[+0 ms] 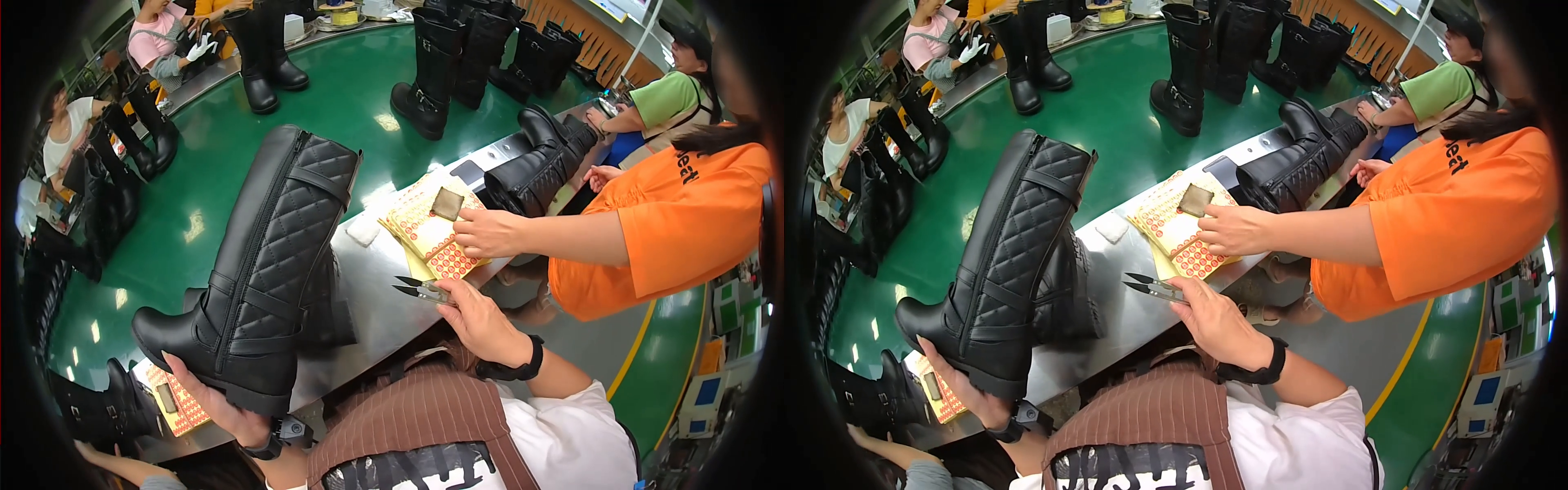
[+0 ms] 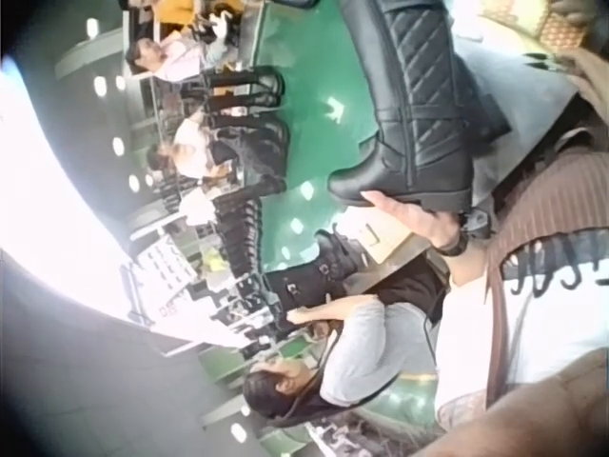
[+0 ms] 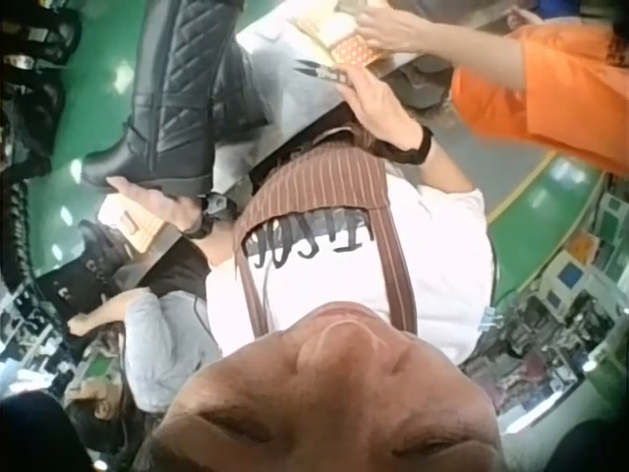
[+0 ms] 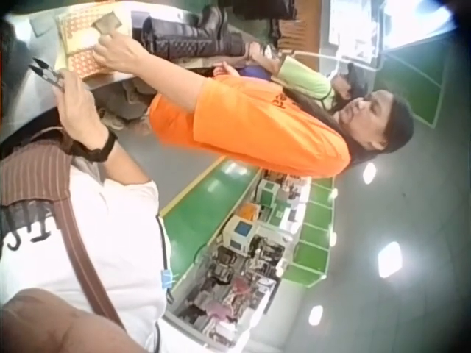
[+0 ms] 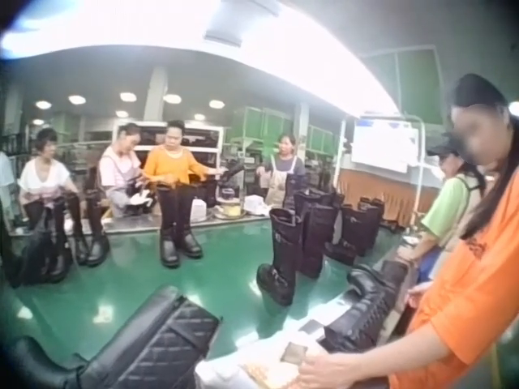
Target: Inspecting and marking black leather boots at a quality control station in a factory.
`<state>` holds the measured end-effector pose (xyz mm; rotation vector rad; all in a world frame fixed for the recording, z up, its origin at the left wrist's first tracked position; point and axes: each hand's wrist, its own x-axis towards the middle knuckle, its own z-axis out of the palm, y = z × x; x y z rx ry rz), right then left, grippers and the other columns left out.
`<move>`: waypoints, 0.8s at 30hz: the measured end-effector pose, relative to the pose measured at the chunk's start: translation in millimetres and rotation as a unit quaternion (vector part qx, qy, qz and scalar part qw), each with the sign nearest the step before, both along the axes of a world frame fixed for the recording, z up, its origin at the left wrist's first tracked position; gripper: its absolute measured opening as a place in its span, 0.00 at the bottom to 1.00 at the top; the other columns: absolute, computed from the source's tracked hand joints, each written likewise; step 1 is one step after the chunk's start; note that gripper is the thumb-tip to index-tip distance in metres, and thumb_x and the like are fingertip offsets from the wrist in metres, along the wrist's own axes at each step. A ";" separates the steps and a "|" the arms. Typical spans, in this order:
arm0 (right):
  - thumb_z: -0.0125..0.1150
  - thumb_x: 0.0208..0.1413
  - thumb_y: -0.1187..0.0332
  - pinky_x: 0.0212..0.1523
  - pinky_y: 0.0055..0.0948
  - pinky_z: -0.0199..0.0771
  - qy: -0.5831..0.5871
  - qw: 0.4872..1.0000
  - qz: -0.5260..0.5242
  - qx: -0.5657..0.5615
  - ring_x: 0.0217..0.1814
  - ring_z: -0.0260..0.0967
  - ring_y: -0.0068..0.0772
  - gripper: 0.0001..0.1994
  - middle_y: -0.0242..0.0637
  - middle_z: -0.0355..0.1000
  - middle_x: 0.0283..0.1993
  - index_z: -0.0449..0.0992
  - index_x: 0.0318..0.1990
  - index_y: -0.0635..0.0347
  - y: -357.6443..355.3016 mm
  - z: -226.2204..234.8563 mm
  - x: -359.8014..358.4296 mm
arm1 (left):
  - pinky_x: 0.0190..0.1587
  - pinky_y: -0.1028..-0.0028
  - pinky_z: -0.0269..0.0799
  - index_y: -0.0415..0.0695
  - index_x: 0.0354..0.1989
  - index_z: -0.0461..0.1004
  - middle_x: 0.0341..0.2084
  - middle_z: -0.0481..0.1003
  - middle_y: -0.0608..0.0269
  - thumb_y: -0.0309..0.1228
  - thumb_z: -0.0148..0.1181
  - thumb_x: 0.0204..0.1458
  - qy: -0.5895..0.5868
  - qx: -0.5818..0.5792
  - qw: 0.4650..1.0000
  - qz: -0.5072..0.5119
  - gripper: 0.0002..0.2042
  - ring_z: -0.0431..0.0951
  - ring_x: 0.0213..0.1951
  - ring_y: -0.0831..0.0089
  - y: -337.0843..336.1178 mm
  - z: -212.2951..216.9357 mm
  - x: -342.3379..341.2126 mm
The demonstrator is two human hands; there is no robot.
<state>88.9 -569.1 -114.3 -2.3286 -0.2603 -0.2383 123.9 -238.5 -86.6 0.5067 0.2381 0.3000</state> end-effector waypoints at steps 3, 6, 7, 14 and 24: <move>0.61 0.57 0.73 0.39 0.40 0.73 0.019 0.999 -0.026 -0.033 0.40 0.73 0.53 0.15 0.47 0.72 0.42 0.70 0.52 0.60 -2.2 -1.2 6.1 | 0.64 0.61 0.64 0.39 0.62 0.65 0.61 0.68 0.55 0.47 0.50 0.63 0.003 0.020 1.000 0.010 0.27 0.71 0.58 0.61 3.7 -2.2 -2.3; 0.59 0.59 0.69 0.37 0.43 0.74 -0.019 0.997 -0.038 -0.065 0.38 0.73 0.52 0.15 0.46 0.73 0.39 0.70 0.52 0.59 -3.9 -3.9 13.9 | 0.66 0.54 0.61 0.39 0.63 0.65 0.62 0.66 0.51 0.47 0.51 0.63 -0.013 -0.017 1.000 -0.001 0.28 0.68 0.61 0.54 9.4 -2.0 -2.8; 0.59 0.59 0.69 0.37 0.43 0.74 -0.019 0.997 -0.037 -0.066 0.38 0.73 0.52 0.15 0.46 0.73 0.39 0.70 0.52 0.59 -3.9 -5.6 15.8 | 0.66 0.54 0.61 0.39 0.63 0.65 0.62 0.66 0.51 0.47 0.51 0.63 -0.014 -0.001 1.000 0.006 0.28 0.68 0.61 0.54 10.7 -2.0 -2.8; 0.59 0.59 0.68 0.37 0.45 0.73 0.004 0.988 -0.122 -0.096 0.39 0.74 0.54 0.13 0.52 0.74 0.40 0.69 0.48 0.65 0.7 -12.5 28.9 | 0.66 0.54 0.62 0.40 0.63 0.65 0.63 0.66 0.52 0.47 0.51 0.63 0.009 0.027 0.999 0.046 0.27 0.69 0.61 0.56 12.6 -4.6 -3.6; 0.53 0.61 0.69 0.36 0.46 0.70 -0.208 0.941 -0.179 -0.196 0.38 0.70 0.51 0.06 0.44 0.67 0.37 0.68 0.43 0.57 8.4 28.2 171.7 | 0.65 0.58 0.63 0.39 0.62 0.65 0.61 0.68 0.54 0.46 0.52 0.63 -0.063 -0.029 0.997 -0.043 0.26 0.70 0.59 0.58 12.0 3.8 -5.1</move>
